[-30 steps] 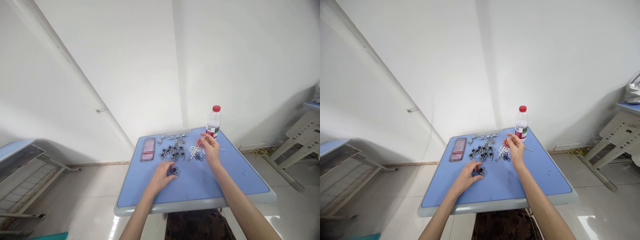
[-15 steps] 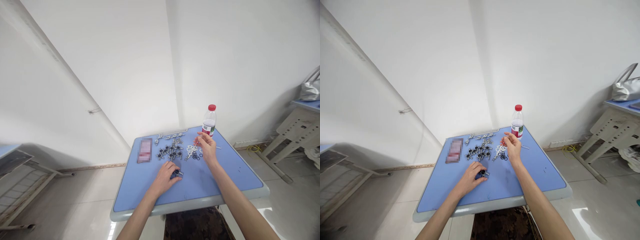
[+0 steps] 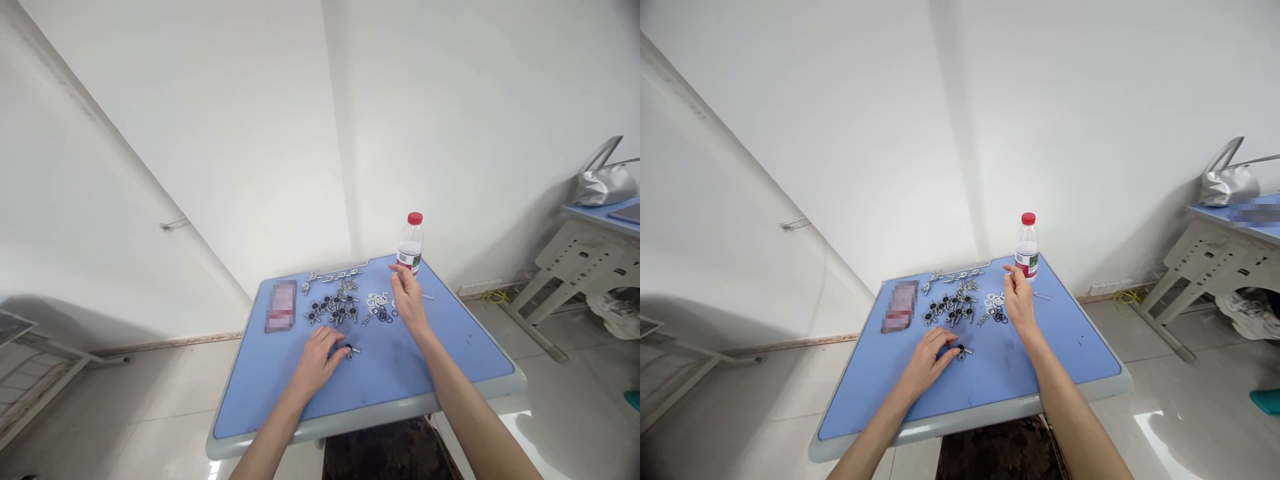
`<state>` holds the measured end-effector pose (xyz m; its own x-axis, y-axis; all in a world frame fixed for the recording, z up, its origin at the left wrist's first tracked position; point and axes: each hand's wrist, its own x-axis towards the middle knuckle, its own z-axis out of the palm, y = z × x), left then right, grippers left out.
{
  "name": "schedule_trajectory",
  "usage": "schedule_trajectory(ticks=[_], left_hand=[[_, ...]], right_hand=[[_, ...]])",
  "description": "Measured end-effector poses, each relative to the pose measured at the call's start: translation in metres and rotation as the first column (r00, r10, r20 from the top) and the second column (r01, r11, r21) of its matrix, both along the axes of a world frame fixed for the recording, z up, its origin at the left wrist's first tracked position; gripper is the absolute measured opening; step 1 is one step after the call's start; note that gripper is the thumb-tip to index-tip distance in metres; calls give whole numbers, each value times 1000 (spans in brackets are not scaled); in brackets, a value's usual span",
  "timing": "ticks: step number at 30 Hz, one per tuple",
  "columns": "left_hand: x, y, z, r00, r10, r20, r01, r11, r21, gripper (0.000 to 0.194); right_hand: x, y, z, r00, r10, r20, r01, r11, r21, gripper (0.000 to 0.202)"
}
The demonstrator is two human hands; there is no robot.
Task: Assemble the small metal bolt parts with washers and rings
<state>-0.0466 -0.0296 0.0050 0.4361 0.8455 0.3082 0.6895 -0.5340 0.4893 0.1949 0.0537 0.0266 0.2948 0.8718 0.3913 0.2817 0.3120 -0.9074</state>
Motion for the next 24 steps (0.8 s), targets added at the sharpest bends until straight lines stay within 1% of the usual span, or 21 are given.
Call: schedule_trajectory(ticks=[1,3,5,11,15,20,24], left_hand=[[-1,1,-1,1000,10,7,-10,1000,11,20],[-2,1,-2,999,28,21,-29,999,29,19],[-2,2,-2,998,47,32,-49,998,44,19],[-3,1,2,993,100,57,-104,992,70,18],[-4,1,2,992,112,64,-117,990,81,17],[-5,1,-1,992,117,55,-121,989,90,19],[-4,3,0,993,110,49,-115,988,101,20]], right_hand=[[2,1,-1,996,6,89,-4,1000,-25,33],[6,3,-2,960,29,277,-7,997,-80,28],[12,6,-4,919,45,393,3,993,-121,21],[21,13,-10,886,5,463,72,986,-149,19],[19,14,-12,863,23,505,72,983,-168,20],[7,16,-14,820,68,569,54,979,-194,20],[-12,21,-12,767,143,625,-14,978,-207,19]])
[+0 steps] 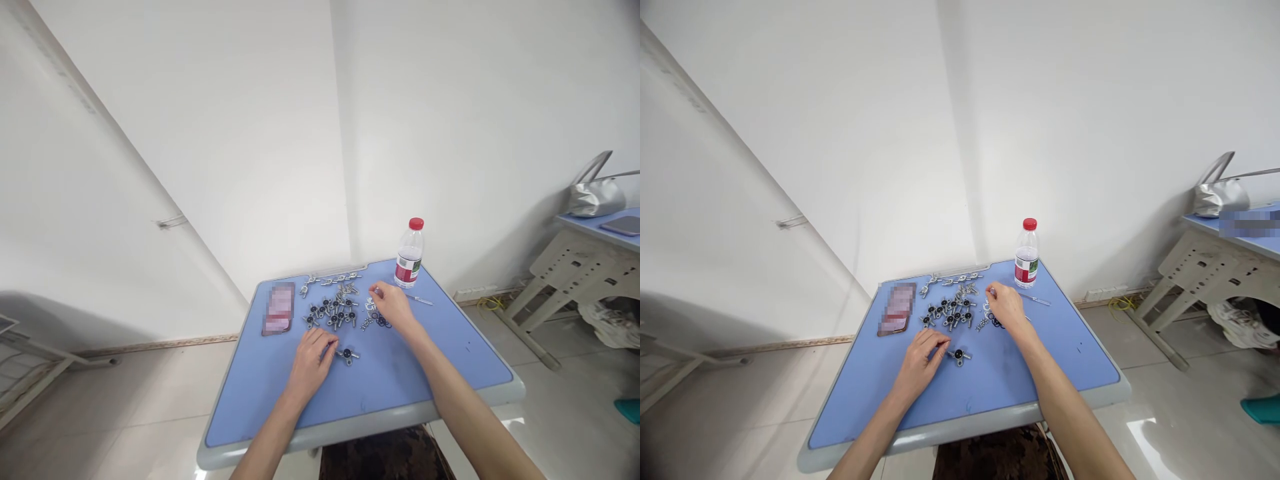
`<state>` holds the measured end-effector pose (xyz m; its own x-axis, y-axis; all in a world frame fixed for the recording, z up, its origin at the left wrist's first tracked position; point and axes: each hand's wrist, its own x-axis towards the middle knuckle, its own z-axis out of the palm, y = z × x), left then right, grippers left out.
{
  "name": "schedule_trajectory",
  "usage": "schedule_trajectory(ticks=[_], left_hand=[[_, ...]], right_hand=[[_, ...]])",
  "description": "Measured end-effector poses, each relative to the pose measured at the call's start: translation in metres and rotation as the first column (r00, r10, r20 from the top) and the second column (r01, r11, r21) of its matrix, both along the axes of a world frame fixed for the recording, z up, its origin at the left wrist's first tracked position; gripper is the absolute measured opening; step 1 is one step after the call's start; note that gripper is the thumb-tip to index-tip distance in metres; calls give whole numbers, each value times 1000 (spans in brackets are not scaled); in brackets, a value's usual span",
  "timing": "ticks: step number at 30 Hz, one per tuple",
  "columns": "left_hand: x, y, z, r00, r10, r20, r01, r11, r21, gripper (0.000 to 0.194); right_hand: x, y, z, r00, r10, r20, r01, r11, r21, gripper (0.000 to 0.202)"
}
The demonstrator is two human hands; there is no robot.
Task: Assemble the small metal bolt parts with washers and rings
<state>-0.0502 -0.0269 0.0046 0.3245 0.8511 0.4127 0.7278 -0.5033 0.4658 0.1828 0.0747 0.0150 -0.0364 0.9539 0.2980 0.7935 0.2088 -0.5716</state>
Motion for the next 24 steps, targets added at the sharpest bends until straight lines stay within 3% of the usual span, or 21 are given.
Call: schedule_trajectory(ticks=[10,16,20,24], left_hand=[[-2,0,-2,999,39,-6,-39,999,-3,20],[-1,0,0,999,51,-15,-51,999,6,21],[1,-6,6,999,-33,-25,33,999,-31,9],[4,-10,7,988,-140,-72,132,986,-104,33]], right_hand=[[-41,27,10,953,209,220,-206,978,-37,19],[-61,36,3,936,204,288,-181,978,-104,17],[-54,33,10,950,183,251,-164,982,-95,19],[-32,9,25,964,207,166,-198,978,-70,14]])
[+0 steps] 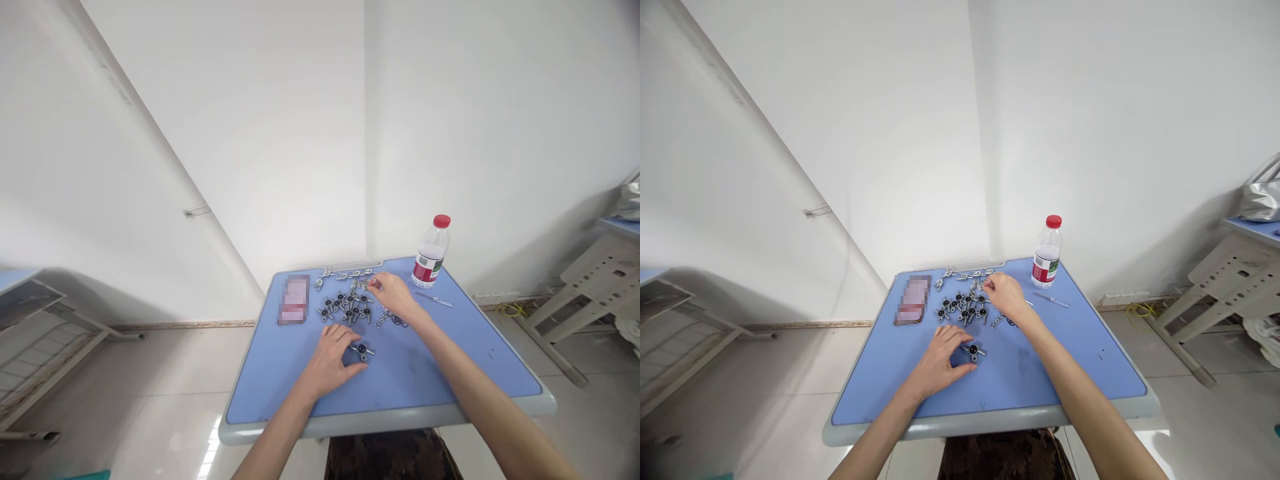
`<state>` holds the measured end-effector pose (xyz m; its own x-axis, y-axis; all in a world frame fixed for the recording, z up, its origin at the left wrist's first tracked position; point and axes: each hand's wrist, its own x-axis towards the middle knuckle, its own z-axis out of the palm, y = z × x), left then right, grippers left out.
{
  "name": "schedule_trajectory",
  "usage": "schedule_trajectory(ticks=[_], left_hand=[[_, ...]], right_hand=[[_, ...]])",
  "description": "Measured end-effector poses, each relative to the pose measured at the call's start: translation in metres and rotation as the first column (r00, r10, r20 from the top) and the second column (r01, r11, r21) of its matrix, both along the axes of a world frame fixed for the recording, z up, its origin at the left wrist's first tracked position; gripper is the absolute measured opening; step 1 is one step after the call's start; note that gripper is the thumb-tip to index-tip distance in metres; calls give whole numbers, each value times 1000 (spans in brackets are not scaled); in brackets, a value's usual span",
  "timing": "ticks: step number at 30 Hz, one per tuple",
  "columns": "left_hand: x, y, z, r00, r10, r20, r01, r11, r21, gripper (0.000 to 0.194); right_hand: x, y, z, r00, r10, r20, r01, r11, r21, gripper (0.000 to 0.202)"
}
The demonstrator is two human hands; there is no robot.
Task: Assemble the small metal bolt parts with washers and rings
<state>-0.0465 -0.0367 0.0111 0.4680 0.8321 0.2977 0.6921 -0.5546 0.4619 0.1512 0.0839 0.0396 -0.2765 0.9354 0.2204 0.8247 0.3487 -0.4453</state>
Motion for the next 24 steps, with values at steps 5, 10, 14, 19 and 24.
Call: schedule_trajectory(ticks=[5,10,14,19,24], left_hand=[[3,3,-6,999,26,-45,-28,999,-33,19],[4,5,-9,996,62,-60,-64,998,-22,12],[3,6,-10,997,62,-52,-63,998,-20,9],[3,7,-10,998,49,-38,-50,998,-35,10],[3,7,-11,998,58,-32,-59,998,-36,10]], right_hand=[[14,-53,-3,942,257,-217,-280,957,-83,11],[5,-79,-17,931,335,-144,-353,927,-124,12],[1,-81,-21,941,333,-60,-337,937,-91,13],[3,-82,-22,938,347,7,-346,936,-63,16],[5,-83,-21,941,335,54,-333,942,-47,12]])
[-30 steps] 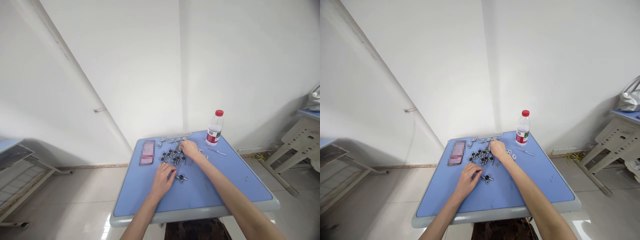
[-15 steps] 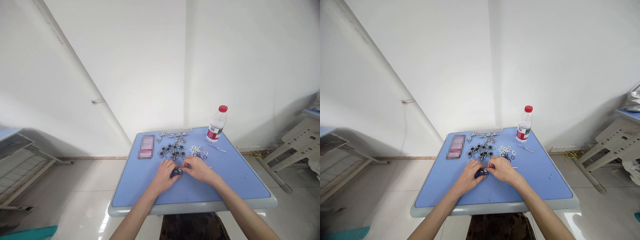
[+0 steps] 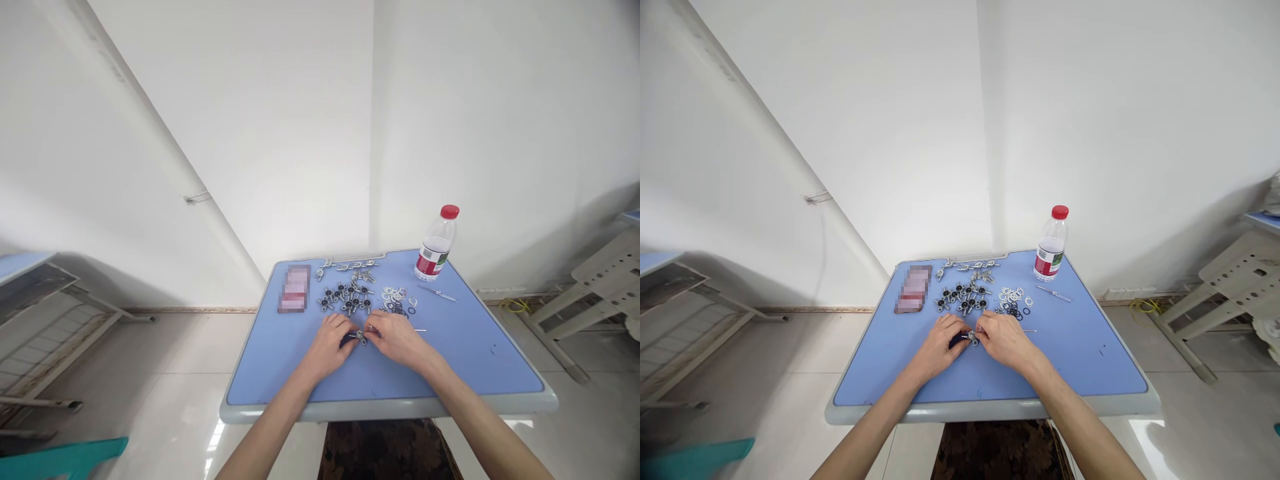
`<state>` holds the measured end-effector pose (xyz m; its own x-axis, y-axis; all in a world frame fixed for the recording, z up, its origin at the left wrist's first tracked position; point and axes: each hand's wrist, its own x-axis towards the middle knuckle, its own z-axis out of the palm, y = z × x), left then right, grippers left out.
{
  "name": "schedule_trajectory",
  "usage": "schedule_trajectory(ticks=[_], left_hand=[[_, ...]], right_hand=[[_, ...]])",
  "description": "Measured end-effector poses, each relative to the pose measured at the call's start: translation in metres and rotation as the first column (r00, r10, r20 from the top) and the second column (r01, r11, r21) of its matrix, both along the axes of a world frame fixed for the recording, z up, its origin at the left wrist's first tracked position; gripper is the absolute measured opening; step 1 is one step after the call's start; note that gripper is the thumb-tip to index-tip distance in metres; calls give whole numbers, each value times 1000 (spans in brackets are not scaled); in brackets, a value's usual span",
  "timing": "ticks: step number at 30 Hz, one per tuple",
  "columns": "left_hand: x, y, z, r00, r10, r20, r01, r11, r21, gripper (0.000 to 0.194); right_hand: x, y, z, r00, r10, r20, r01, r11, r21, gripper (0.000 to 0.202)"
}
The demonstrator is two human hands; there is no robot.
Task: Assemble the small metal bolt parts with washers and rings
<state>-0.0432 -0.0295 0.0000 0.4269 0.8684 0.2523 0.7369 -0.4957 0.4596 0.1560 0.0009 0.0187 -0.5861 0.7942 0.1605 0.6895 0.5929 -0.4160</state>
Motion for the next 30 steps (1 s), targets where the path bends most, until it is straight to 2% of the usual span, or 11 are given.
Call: schedule_trajectory(ticks=[9,12,18,30], left_hand=[[0,0,-3,1000,15,6,-15,999,28,3],[0,0,-1,1000,20,1,-20,999,33,8],[0,0,0,1000,3,-4,-3,999,32,16],[-2,0,-2,1000,-25,-6,25,999,30,20]], right_hand=[[0,0,2,998,-27,63,25,999,27,12],[0,-1,2,998,-26,54,25,999,25,14],[2,-3,5,1000,-9,-12,9,1000,-29,24],[6,-6,9,1000,16,-26,-19,992,-123,20]])
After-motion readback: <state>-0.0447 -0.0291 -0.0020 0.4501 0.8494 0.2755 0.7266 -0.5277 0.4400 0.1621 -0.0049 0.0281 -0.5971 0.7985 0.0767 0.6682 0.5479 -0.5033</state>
